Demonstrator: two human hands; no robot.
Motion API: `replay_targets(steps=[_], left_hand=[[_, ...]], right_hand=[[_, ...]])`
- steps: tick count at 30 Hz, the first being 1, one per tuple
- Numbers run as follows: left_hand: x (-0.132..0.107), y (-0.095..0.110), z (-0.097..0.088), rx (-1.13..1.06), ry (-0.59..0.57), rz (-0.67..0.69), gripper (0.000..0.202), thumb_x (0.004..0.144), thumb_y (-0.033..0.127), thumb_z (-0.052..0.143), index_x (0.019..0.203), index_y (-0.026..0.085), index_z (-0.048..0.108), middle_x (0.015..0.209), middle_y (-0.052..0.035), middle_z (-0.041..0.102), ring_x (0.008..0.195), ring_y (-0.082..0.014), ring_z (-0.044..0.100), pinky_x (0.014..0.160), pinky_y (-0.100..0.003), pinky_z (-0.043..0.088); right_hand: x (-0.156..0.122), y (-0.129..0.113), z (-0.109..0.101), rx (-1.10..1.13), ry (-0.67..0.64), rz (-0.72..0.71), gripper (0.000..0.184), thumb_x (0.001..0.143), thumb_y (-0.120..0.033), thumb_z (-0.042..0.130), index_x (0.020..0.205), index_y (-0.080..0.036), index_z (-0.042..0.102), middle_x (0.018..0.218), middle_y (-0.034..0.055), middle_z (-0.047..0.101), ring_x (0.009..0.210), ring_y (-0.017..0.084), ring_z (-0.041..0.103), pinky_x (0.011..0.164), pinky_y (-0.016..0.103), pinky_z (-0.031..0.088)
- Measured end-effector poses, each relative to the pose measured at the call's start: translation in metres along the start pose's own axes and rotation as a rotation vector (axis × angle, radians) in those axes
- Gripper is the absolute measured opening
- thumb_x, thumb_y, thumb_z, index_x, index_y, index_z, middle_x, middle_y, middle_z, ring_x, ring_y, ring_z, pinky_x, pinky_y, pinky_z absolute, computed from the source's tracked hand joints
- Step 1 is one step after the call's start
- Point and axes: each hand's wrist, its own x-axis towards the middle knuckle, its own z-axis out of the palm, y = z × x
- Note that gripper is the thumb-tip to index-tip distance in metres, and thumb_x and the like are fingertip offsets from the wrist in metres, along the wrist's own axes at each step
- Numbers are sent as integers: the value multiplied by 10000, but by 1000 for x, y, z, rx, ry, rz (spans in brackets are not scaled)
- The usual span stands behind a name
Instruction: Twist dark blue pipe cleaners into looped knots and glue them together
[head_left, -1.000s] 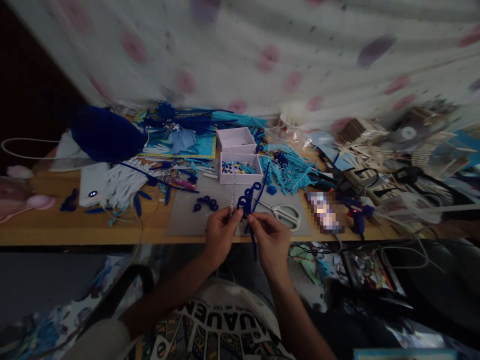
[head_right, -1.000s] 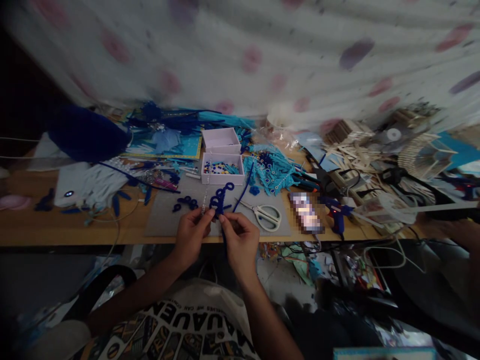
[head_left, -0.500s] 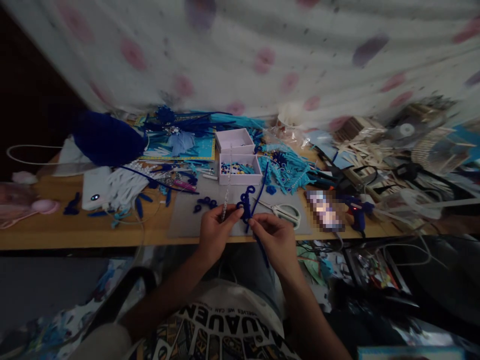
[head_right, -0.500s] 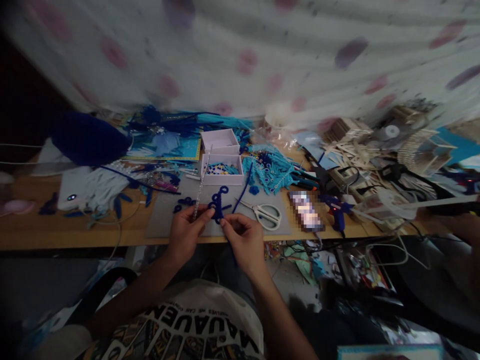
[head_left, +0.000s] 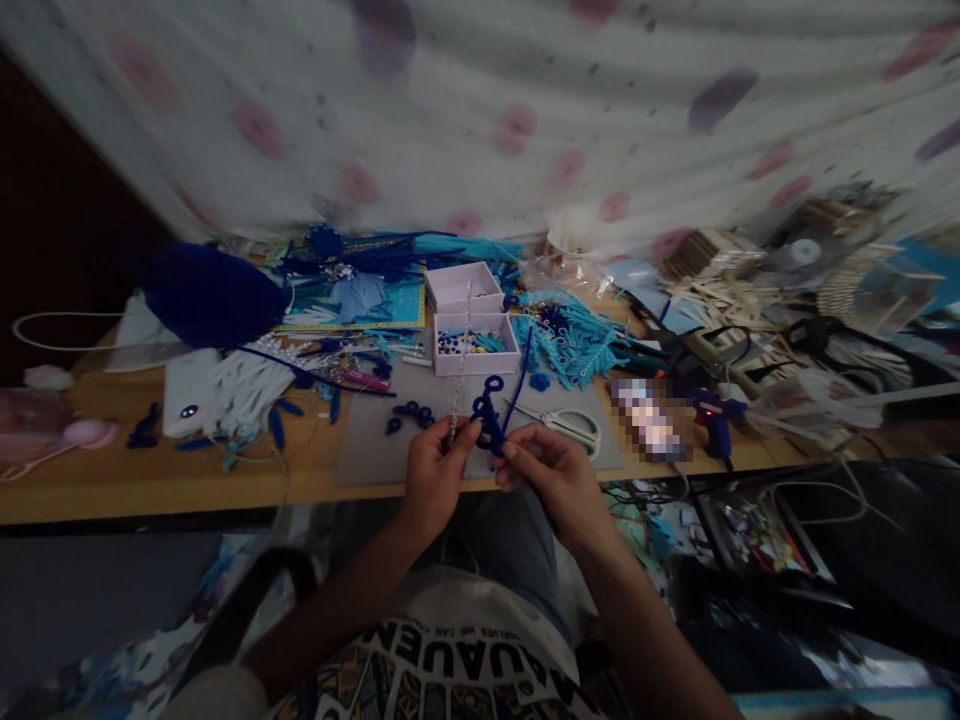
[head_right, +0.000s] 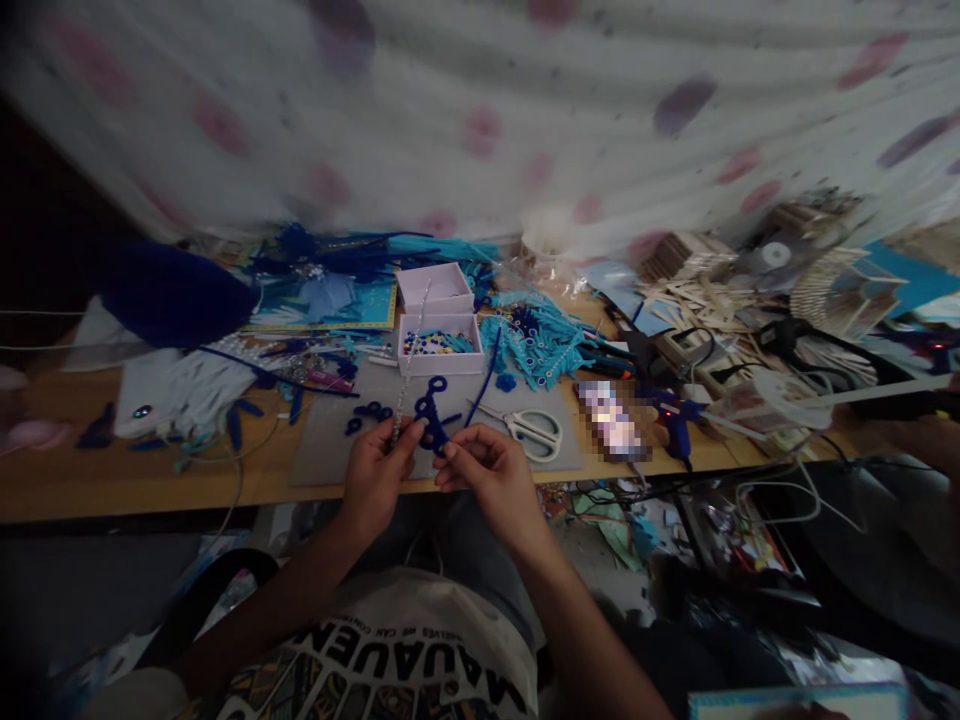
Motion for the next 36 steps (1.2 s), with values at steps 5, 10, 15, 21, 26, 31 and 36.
replay_targets(steps=[5,10,15,21,26,31,36], left_hand=[[0,0,-1,41,15,69,265,766,438,792,740,184,718,595,27,564,587,-133,509,555,-248,392],[-4,0,0,69,37,86,252,782,427,776,752,183,718,610,31,567,591,-125,497,584,-250,410],[-7,0,-1,140,48,102,277,801,450,758,755,181,711,597,33,547,595,-130,500,572,-245,407],[-6,-1,-2,166,-1,96,236,814,399,736,732,182,692,600,39,541,582,-120,463,591,-247,398],[-7,0,-2,199,-12,111,259,815,397,720,697,172,670,607,34,542,598,-123,452,590,-248,383],[-7,0,-3,159,-31,80,255,819,404,720,698,187,658,575,47,503,567,-121,425,568,-244,367],[-6,-1,-3,122,-48,43,267,776,441,773,709,200,680,564,31,525,607,-153,501,549,-243,376]], right_hand=[[6,-19,-11,-68,-154,141,399,670,-486,870,736,-167,640,613,2,678,463,95,567,451,206,430],[7,-26,-13,-168,-167,157,425,684,-538,829,765,-163,646,522,-60,525,414,46,349,404,201,206],[5,-25,-12,-354,-132,61,428,749,-577,757,721,-167,638,523,-64,452,462,66,319,448,235,215],[8,-38,-20,-671,-269,-28,384,838,-498,677,649,-172,601,549,-37,491,517,89,377,500,245,274],[10,-47,-22,-809,-320,-18,312,898,-357,583,643,-178,596,530,-33,517,484,87,400,493,236,292],[12,-43,-23,-746,-364,-17,310,892,-385,608,653,-189,619,535,-33,523,475,95,406,473,240,287],[15,-39,-28,-704,-432,-18,312,892,-376,631,641,-190,632,519,-45,474,465,86,361,442,227,250]])
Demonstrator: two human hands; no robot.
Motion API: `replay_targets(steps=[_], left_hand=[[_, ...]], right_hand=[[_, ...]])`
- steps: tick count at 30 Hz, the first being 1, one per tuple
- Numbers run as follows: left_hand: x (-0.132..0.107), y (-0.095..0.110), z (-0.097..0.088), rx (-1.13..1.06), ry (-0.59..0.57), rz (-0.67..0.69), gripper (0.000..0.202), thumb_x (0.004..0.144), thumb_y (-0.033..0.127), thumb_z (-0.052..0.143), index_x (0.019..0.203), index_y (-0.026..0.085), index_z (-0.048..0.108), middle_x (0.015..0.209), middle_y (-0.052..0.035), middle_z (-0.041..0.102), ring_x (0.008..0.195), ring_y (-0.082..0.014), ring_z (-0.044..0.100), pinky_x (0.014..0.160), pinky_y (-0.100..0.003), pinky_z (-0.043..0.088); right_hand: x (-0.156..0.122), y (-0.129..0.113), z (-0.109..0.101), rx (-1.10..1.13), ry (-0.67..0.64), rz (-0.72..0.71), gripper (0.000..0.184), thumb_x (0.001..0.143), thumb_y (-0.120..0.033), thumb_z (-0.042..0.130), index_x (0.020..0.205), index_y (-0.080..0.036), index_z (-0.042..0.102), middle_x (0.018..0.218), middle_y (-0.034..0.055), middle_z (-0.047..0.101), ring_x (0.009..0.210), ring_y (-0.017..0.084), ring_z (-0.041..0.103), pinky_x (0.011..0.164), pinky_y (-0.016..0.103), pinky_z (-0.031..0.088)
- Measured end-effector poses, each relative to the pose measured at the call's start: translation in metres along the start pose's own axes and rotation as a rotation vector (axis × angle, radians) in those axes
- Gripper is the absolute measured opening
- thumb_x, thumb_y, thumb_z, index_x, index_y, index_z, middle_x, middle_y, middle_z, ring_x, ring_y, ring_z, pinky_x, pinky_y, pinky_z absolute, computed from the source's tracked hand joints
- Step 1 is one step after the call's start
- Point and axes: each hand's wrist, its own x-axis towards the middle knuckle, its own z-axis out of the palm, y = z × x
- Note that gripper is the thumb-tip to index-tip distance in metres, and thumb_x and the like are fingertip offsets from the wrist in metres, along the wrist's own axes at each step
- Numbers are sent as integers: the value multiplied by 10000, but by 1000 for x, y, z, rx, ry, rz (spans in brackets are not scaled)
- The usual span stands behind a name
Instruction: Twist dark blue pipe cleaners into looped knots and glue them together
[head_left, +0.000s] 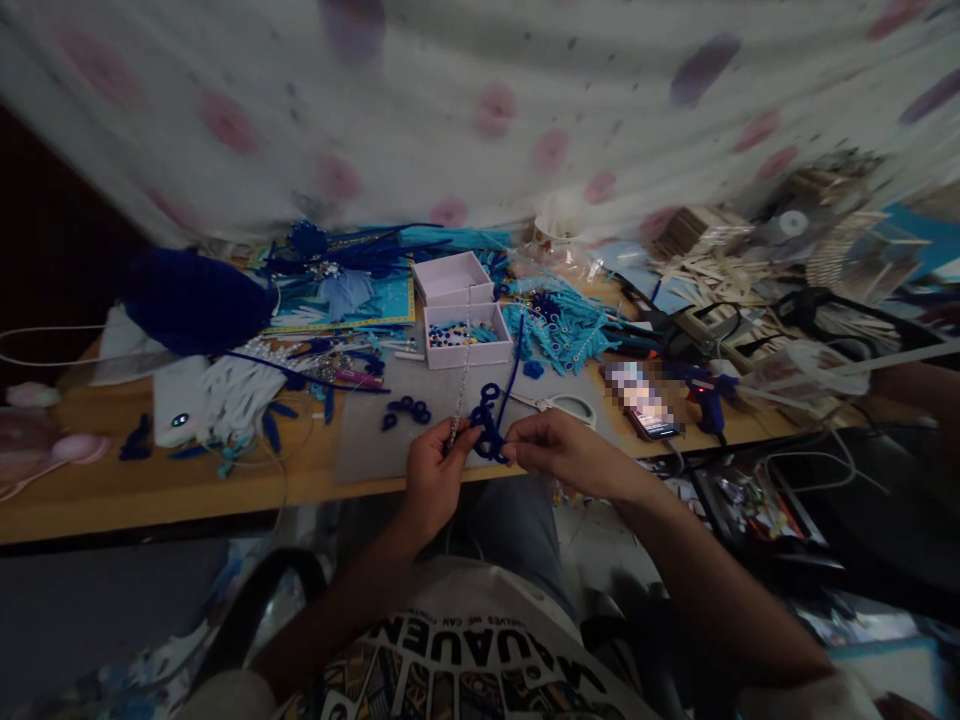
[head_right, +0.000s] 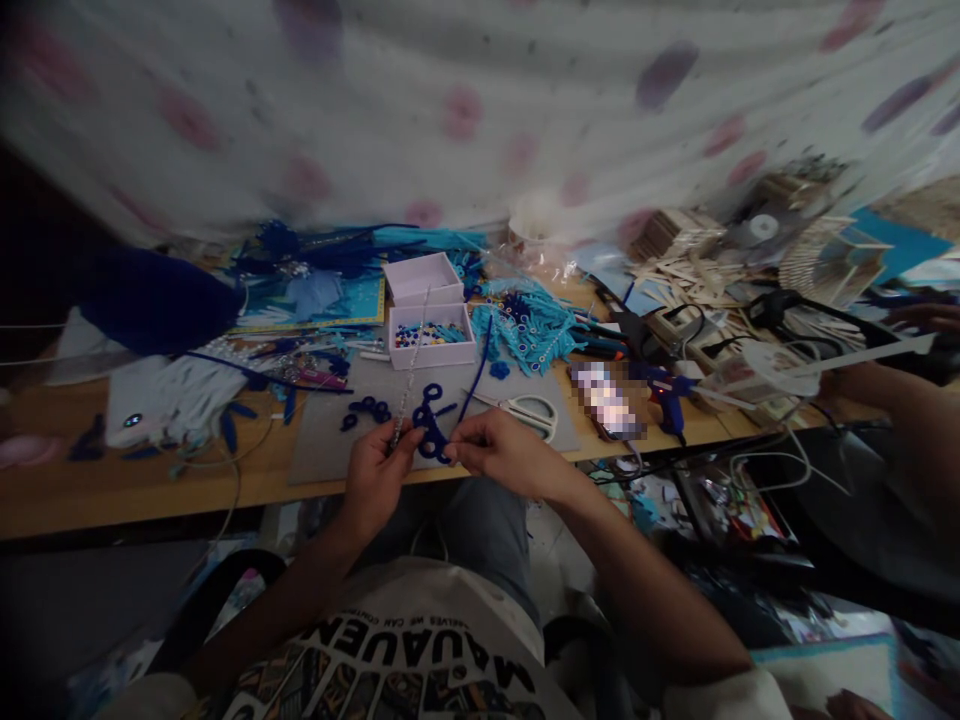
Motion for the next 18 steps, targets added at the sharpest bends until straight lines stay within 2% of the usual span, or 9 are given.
replay_targets(steps=[3,7,13,18], left_hand=[[0,0,0,15,-24,4,266,790,430,762,688,201,673,562,31,517,613,-151,498,549,-240,371],[0,-2,-3,27,-67,-8,277,819,423,739,688,187,676,549,49,460,555,-121,410,519,-237,321],[1,-8,-9,-52,-126,-108,398,807,535,749,699,163,657,518,77,349,478,-79,252,456,-237,186],[0,-7,-11,-83,-103,-111,437,780,582,763,749,154,683,524,76,346,475,-75,251,452,-236,176]], right_hand=[[0,0,-1,28,1,23,317,873,-394,656,633,-188,628,517,-50,473,471,86,357,449,226,255],[1,0,1,30,47,53,333,857,-438,664,643,-187,619,513,-51,476,478,93,368,473,244,269],[0,2,5,-15,84,-11,334,898,-394,610,639,-184,621,557,-30,518,528,105,415,528,257,311],[-1,4,8,75,123,-21,365,904,-444,619,647,-185,631,560,-19,553,527,110,458,528,251,336]])
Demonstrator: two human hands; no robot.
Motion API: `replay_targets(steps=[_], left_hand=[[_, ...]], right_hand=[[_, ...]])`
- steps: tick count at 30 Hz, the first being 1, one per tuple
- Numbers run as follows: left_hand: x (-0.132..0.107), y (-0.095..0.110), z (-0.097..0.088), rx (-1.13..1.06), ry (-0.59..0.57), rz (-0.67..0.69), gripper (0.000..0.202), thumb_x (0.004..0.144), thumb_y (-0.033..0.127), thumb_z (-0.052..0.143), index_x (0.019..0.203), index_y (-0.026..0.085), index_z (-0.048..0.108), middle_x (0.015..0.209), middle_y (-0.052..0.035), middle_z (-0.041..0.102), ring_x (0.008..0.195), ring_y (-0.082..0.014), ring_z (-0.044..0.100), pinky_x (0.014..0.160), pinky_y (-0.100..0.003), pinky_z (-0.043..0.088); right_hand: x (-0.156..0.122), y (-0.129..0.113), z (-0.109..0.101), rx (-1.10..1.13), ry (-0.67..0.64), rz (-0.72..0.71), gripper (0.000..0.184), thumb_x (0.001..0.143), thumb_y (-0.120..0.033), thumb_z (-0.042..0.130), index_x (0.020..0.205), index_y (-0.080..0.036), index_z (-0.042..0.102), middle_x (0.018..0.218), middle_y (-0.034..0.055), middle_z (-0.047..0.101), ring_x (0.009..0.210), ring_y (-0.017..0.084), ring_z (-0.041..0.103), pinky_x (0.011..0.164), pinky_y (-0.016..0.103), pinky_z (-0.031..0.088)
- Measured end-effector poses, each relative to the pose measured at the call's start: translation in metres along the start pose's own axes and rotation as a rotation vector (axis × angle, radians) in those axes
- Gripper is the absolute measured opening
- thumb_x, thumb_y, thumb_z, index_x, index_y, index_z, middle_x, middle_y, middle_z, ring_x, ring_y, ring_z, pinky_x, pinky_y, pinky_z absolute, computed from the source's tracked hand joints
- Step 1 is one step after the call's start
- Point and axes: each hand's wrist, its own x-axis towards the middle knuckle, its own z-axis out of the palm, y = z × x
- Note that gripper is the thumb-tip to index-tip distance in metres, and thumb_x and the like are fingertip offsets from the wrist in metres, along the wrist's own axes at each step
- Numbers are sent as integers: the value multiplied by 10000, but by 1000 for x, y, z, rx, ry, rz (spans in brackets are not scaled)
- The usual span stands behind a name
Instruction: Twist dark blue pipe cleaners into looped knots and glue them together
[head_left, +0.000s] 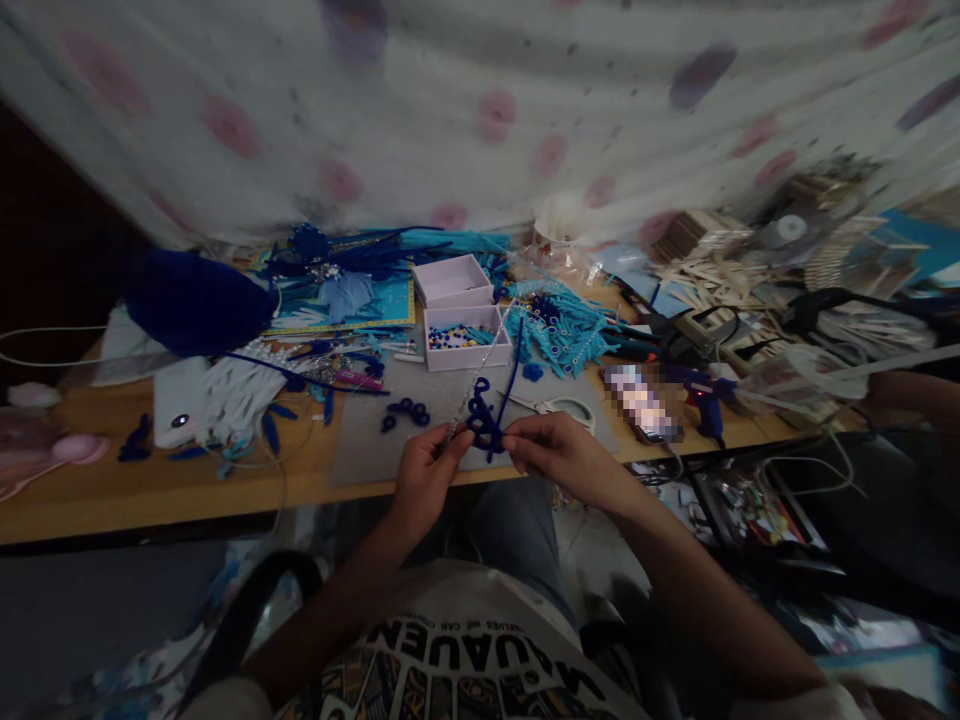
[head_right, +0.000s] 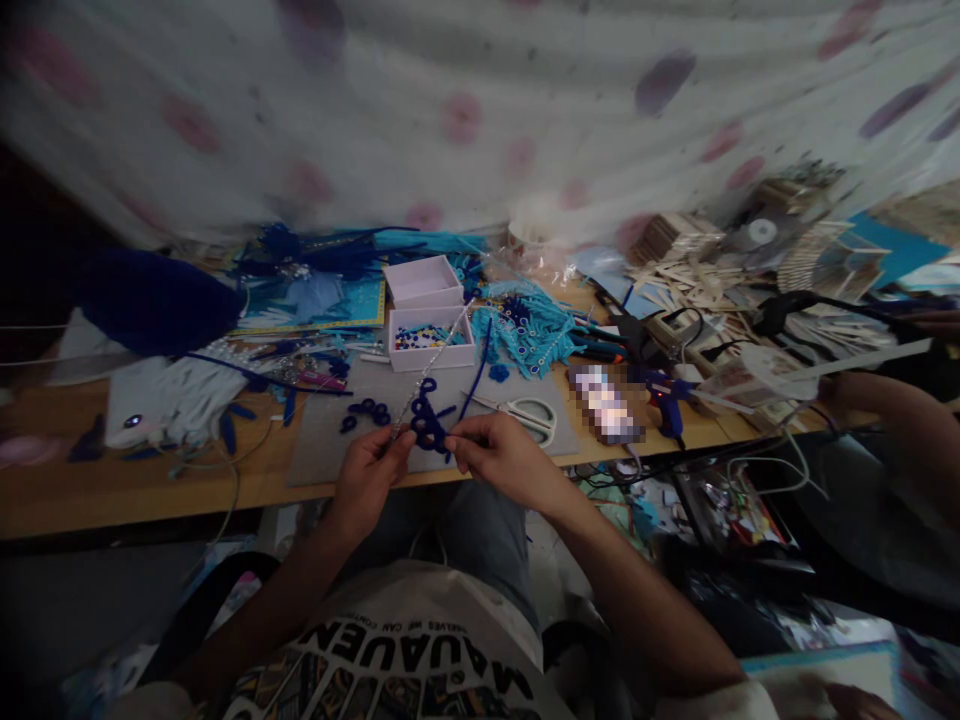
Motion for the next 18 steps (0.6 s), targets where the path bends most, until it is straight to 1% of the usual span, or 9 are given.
replay_targets(steps=[2,5,6,8,10,12,14,15,18], left_hand=[[-1,0,1,-37,61,17,458,802,609,730,774,153,690,535,65,381,474,-78,272,445,-234,189],[1,0,1,-139,203,62,503,814,657,686,862,157,715,633,22,531,487,-78,319,440,-226,220],[3,0,0,-171,250,68,519,796,674,693,850,159,711,648,16,546,490,-76,327,439,-222,225],[5,1,-2,-208,314,64,542,745,700,726,767,160,681,595,35,491,485,-71,317,438,-212,221],[7,3,-4,-222,313,51,552,718,708,745,717,164,648,537,65,393,469,-66,280,433,-206,200],[7,4,-5,-238,280,37,543,728,704,740,739,168,652,522,79,354,459,-65,254,429,-205,184],[6,5,-6,-251,257,10,524,735,690,742,778,173,671,543,68,411,470,-70,301,436,-202,211],[6,5,-6,-254,250,-2,512,732,679,752,793,174,686,571,53,468,496,-79,362,452,-202,255],[8,6,-7,-271,209,-33,461,726,614,792,874,178,754,794,-29,669,720,-138,564,595,-227,412]], right_hand=[[0,0,3,53,42,17,386,885,-490,638,645,-187,628,550,-21,555,505,109,462,516,251,340],[-1,-1,9,84,93,32,428,851,-544,665,610,-194,614,527,-20,554,478,110,459,499,253,336],[-1,-1,11,82,108,32,432,844,-545,674,600,-195,612,521,-19,555,475,110,460,497,253,335],[-1,0,16,66,146,37,425,844,-532,678,596,-193,617,522,-14,567,471,111,465,493,253,335],[-2,2,20,54,180,45,412,854,-517,669,608,-188,631,537,-8,583,469,112,474,493,254,341],[-3,4,23,50,205,51,407,860,-509,663,613,-186,637,545,-4,588,473,115,481,493,256,347],[-4,5,24,44,213,42,403,861,-500,665,611,-186,637,538,-6,579,478,117,481,494,256,348],[-5,5,24,39,214,35,399,863,-495,665,613,-185,641,536,-6,576,480,117,480,494,256,347],[-8,2,24,50,194,35,368,855,-494,680,659,-182,679,560,-4,597,480,116,482,491,256,355]])
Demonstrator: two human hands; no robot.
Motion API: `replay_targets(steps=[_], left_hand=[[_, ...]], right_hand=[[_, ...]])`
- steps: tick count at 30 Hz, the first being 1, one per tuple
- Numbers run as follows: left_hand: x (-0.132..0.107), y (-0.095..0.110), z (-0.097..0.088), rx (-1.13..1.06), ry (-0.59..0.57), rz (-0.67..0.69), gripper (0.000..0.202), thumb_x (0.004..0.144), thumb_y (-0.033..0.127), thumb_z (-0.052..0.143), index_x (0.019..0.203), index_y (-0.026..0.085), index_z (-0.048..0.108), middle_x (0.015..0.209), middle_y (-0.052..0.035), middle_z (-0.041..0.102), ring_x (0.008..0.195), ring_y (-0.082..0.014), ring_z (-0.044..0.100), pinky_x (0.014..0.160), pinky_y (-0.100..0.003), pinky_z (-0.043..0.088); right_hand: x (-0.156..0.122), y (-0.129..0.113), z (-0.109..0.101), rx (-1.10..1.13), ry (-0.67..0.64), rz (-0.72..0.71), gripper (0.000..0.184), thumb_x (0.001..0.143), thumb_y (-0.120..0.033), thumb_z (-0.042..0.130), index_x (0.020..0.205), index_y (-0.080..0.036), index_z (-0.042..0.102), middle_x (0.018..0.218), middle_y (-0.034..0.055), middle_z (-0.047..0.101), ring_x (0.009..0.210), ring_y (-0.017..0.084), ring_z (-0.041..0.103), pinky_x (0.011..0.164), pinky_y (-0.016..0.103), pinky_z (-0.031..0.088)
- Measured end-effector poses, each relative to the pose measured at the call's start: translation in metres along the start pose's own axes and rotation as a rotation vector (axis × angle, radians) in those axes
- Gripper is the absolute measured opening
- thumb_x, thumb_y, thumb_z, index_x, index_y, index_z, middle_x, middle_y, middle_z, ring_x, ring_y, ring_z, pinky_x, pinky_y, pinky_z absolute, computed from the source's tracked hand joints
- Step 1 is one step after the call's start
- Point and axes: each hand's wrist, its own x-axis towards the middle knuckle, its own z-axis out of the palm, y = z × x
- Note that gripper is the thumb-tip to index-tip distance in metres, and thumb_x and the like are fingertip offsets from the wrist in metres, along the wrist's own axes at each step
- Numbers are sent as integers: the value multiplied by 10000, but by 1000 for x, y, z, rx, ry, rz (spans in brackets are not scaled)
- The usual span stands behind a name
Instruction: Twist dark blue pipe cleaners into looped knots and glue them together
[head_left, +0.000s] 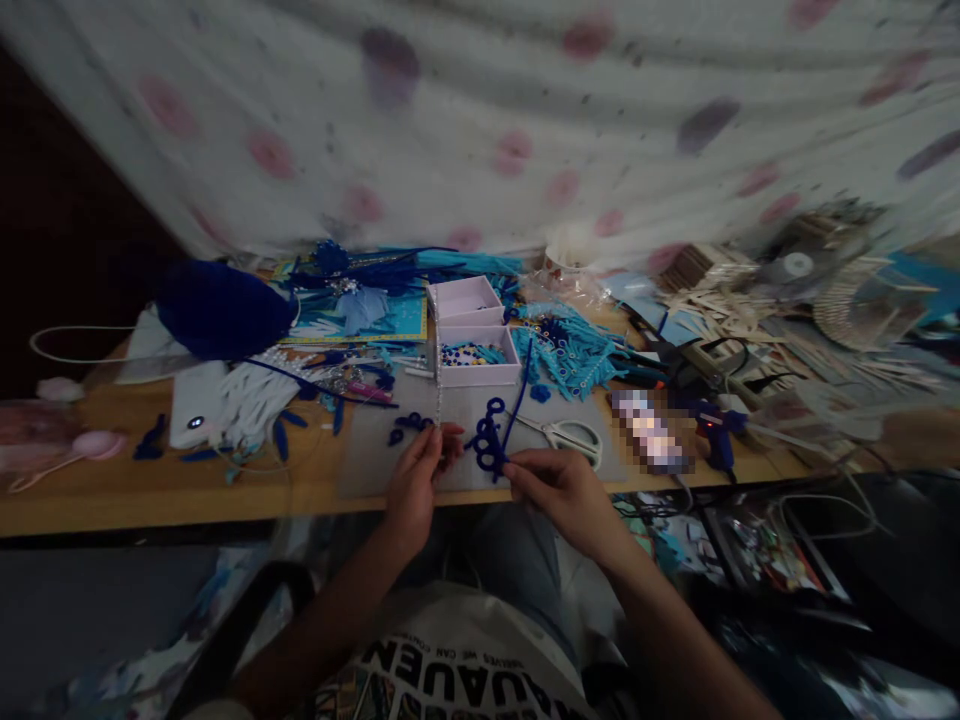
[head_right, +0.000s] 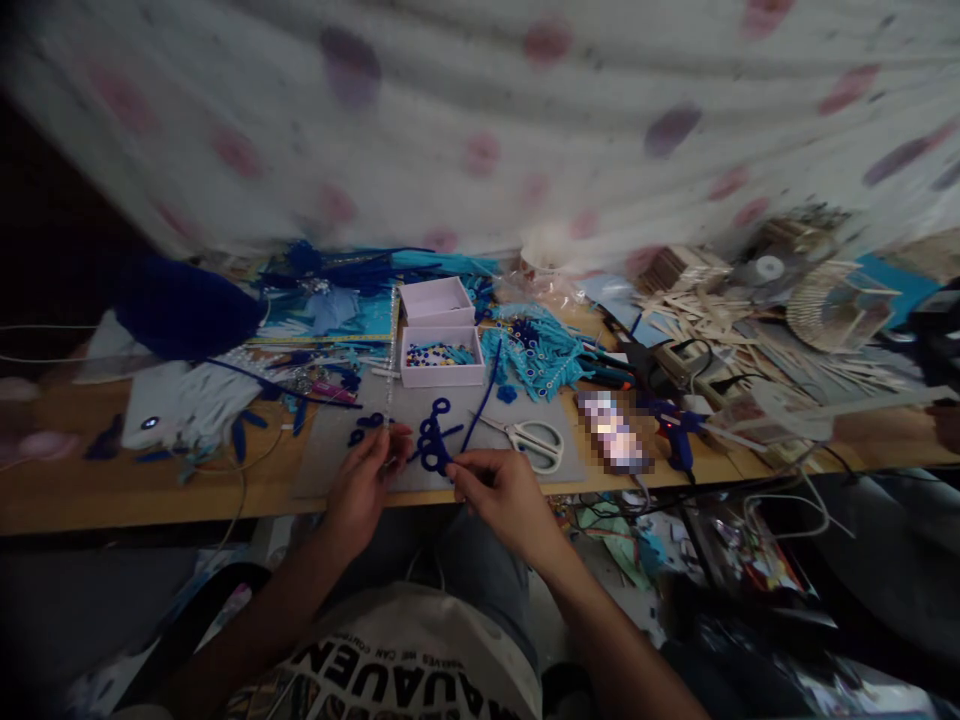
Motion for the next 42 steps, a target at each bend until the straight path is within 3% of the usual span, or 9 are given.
replay_targets(steps=[3,8,11,14,17,22,30,37,42], left_hand=[[5,5,0,-31,-54,-7,392,742,522,816,947,189,800,975,-59,719,861,-157,587,702,-240,447],[6,15,2,-134,-121,-72,375,679,425,888,950,178,814,816,-6,664,663,-78,528,604,-198,431],[0,16,6,-131,-133,-97,411,656,440,901,946,163,807,767,-3,672,613,-73,563,579,-194,469],[-6,12,10,-102,-75,-58,404,643,468,901,876,155,794,786,-25,719,649,-119,658,621,-237,551],[-10,8,12,-120,-34,-35,385,635,447,909,844,151,778,794,-34,748,679,-152,710,685,-286,600],[-13,3,13,-188,1,-4,332,651,395,908,827,160,753,812,-29,770,746,-182,749,777,-333,622],[-18,3,14,-172,14,45,302,713,401,869,852,161,748,836,-46,787,763,-202,765,752,-328,624],[-19,-4,15,-142,4,114,242,677,293,895,821,177,738,836,-25,790,797,-194,773,821,-335,621],[-14,-8,16,-87,7,182,231,664,276,898,797,180,735,776,-7,774,732,-176,763,761,-307,628]], right_hand=[[0,-2,-1,34,-25,22,359,825,-514,714,688,-182,703,572,-2,615,476,119,493,487,257,369],[7,-3,1,150,-8,43,380,766,-555,760,681,-188,713,557,0,622,447,117,476,461,260,355],[10,-3,5,237,69,46,395,748,-567,773,666,-183,736,555,16,632,460,125,483,475,270,367],[11,1,10,277,208,47,376,749,-543,787,676,-174,767,566,22,632,511,131,494,500,268,369],[12,6,16,305,299,30,338,753,-514,802,695,-182,779,685,34,673,603,143,535,541,264,410],[12,9,27,430,289,73,344,758,-522,805,703,-184,775,680,35,666,616,156,568,573,281,485],[14,7,33,490,315,46,355,751,-499,815,648,-166,752,598,28,671,523,132,566,528,262,455],[17,5,38,647,349,91,298,627,-440,904,689,-171,791,601,15,686,535,129,601,551,255,505],[19,4,41,749,348,136,312,565,-403,939,705,-163,799,618,22,709,524,115,606,529,237,509]])
